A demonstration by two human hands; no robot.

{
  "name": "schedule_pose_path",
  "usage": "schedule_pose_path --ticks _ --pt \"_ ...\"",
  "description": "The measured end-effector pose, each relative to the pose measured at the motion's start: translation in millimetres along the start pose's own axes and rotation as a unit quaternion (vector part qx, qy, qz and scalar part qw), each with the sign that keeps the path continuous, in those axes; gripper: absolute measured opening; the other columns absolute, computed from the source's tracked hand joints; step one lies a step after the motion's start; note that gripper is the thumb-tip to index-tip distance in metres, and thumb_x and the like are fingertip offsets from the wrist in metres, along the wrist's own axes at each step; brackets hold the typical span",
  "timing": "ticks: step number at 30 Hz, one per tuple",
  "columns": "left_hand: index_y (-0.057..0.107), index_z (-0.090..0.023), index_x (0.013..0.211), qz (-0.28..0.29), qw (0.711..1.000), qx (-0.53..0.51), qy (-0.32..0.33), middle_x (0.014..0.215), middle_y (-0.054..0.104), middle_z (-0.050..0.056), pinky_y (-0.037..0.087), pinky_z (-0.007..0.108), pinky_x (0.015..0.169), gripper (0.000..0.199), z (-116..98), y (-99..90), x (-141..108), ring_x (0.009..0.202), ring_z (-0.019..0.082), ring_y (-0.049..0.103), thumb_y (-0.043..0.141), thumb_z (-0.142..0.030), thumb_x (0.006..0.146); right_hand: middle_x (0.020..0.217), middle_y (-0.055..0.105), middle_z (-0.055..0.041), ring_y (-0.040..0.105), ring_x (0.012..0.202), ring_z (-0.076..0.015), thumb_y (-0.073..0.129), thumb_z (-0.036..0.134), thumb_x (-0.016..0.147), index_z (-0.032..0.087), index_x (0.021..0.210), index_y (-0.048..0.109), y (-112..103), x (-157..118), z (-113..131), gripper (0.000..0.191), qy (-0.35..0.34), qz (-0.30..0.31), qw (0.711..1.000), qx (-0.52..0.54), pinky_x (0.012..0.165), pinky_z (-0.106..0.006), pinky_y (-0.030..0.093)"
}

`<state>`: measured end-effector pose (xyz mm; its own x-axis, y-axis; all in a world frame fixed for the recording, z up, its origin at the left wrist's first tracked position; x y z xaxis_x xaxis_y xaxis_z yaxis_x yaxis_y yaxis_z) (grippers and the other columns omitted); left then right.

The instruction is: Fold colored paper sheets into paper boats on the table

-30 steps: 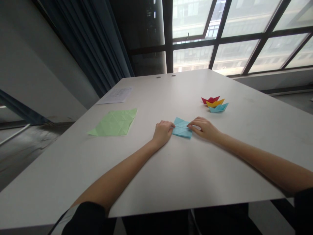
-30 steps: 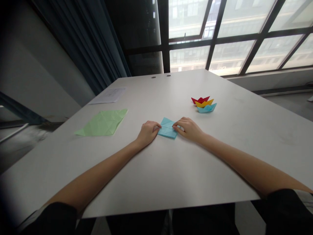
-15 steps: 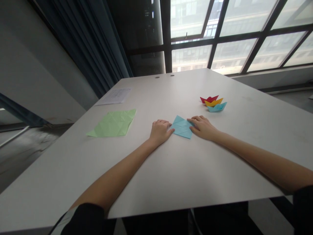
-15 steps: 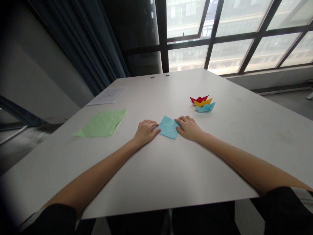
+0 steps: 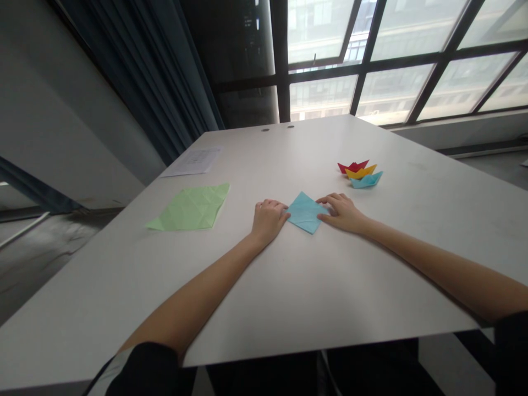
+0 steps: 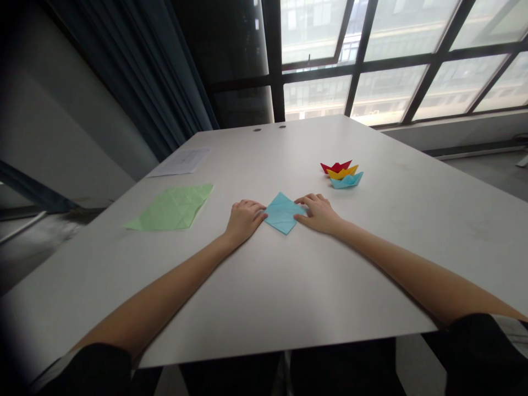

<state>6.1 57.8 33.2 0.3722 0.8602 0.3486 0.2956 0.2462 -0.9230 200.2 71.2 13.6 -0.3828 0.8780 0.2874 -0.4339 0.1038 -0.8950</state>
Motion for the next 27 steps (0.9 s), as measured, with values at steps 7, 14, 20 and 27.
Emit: schedule_pose_path --ticks 7,14,20,27 --pt "0.06 -0.02 0.098 -0.015 0.999 -0.022 0.022 0.103 0.064 0.005 0.032 0.037 0.089 0.02 -3 -3.6 -1 0.101 0.021 0.05 0.052 -0.029 0.082 0.094 0.061 -0.0055 0.052 0.091 -0.0251 0.058 0.039 0.073 0.022 0.095 0.052 -5 0 3 0.029 -0.015 -0.018 0.998 0.066 0.08 -0.041 0.04" --pt "0.058 -0.019 0.102 -0.016 0.997 -0.05 0.052 0.103 0.062 0.006 0.033 0.037 0.09 0.026 -10 -6.3 -2 0.103 0.021 0.049 0.052 -0.03 0.08 0.089 0.062 -0.0048 0.054 0.084 -0.0218 0.059 0.035 0.072 0.021 0.1 0.052 -8 -1 7 0.032 -0.032 -0.021 0.996 0.082 0.076 -0.037 0.043" --pt "0.061 -0.019 0.089 -0.011 0.996 -0.06 0.07 0.097 0.063 0.005 0.036 0.035 0.088 0.015 -15 -8.1 -1 0.1 0.02 0.049 0.054 -0.023 0.077 0.094 0.062 -0.007 0.053 0.088 -0.0228 0.056 0.033 0.075 0.022 0.099 0.06 -9 -1 12 0.026 -0.063 -0.006 0.996 0.058 0.081 -0.039 0.04" --pt "0.063 -0.019 0.085 0.01 0.992 -0.063 0.108 0.092 0.065 0.003 0.037 0.036 0.086 0.019 -17 -3.1 -3 0.096 0.019 0.051 0.049 -0.012 0.074 0.098 0.06 -0.0078 0.051 0.092 -0.0228 0.047 0.017 0.075 0.023 0.1 0.064 -11 -8 29 0.031 -0.126 -0.008 0.992 0.008 0.084 -0.039 0.038"
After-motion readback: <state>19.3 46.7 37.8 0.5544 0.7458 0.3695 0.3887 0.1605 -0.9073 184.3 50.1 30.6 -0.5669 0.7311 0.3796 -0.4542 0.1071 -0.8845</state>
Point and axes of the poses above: each hand's wrist, its own x-axis towards the middle knuckle, its own y-axis out of the palm, z = x × y, the point moved 7 cm from there along x, towards the middle knuckle
